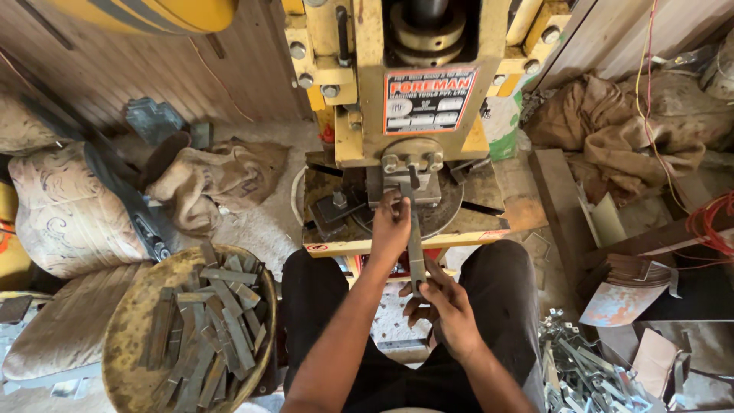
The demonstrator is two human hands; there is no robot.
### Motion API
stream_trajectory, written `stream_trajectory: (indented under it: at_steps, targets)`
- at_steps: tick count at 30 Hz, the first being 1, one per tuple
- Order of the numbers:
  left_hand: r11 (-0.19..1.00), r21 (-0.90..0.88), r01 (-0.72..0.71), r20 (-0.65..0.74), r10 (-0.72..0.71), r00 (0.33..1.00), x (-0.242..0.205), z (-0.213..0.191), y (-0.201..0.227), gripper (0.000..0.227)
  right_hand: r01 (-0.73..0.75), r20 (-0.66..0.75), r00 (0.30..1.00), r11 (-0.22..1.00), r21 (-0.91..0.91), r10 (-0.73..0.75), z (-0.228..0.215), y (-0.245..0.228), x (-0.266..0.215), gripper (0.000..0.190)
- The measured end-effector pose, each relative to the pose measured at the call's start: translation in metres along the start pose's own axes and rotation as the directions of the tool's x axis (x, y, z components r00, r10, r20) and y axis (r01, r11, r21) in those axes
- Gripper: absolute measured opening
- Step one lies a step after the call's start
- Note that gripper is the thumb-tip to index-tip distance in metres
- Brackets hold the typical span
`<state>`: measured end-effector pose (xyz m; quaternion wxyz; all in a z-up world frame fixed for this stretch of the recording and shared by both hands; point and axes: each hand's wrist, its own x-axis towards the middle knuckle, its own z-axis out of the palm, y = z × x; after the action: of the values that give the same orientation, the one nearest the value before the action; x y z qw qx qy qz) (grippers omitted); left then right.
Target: The person operates a hydraulic press machine to shape metal bars. They pick up metal bars from a bowl, place them into the press, activate the machine, and then remove the shaped pieces, placing them into a bucket.
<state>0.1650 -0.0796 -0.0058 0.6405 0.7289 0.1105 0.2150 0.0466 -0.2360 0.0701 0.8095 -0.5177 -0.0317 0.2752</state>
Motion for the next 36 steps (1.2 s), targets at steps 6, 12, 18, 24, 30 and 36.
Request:
stream_trajectory:
  at_steps: [6,12,18,24,30,36]
  targets:
    - [0.999,-0.002,0.043,0.113,-0.042,0.993,-0.033,-0.014,0.013,0.027,0.056,0.098,0.994,0.986,-0.158,-0.041,-0.050,0.041,0.004,0.057]
    - [0.985,0.115,0.129,0.179,-0.148,0.973,-0.103,-0.086,0.047,0.031,-0.213,0.081,0.957,0.866,-0.453,0.278,-0.060,0.081,-0.005,0.050]
    - [0.960,0.276,0.040,-0.091,-0.016,0.996,-0.152,-0.207,0.013,0.031,-0.136,0.286,0.897,0.825,-0.549,0.339,-0.034,0.080,0.021,0.045]
    - [0.640,0.619,0.456,-0.201,-0.432,0.879,-0.253,-0.371,0.032,0.044,-0.138,0.290,0.892,0.819,-0.557,0.347,-0.010,0.089,0.033,0.044]
    - [0.074,0.711,0.700,-0.593,-0.473,0.652,-0.309,-0.437,0.064,0.032,-0.224,0.281,0.866,0.824,-0.520,0.413,-0.005,0.102,0.031,0.044]
    - [0.284,0.766,0.577,-0.459,-0.388,0.799,-0.228,-0.432,0.000,0.031,-0.197,0.234,0.892,0.800,-0.566,0.386,0.001,0.083,0.021,0.045]
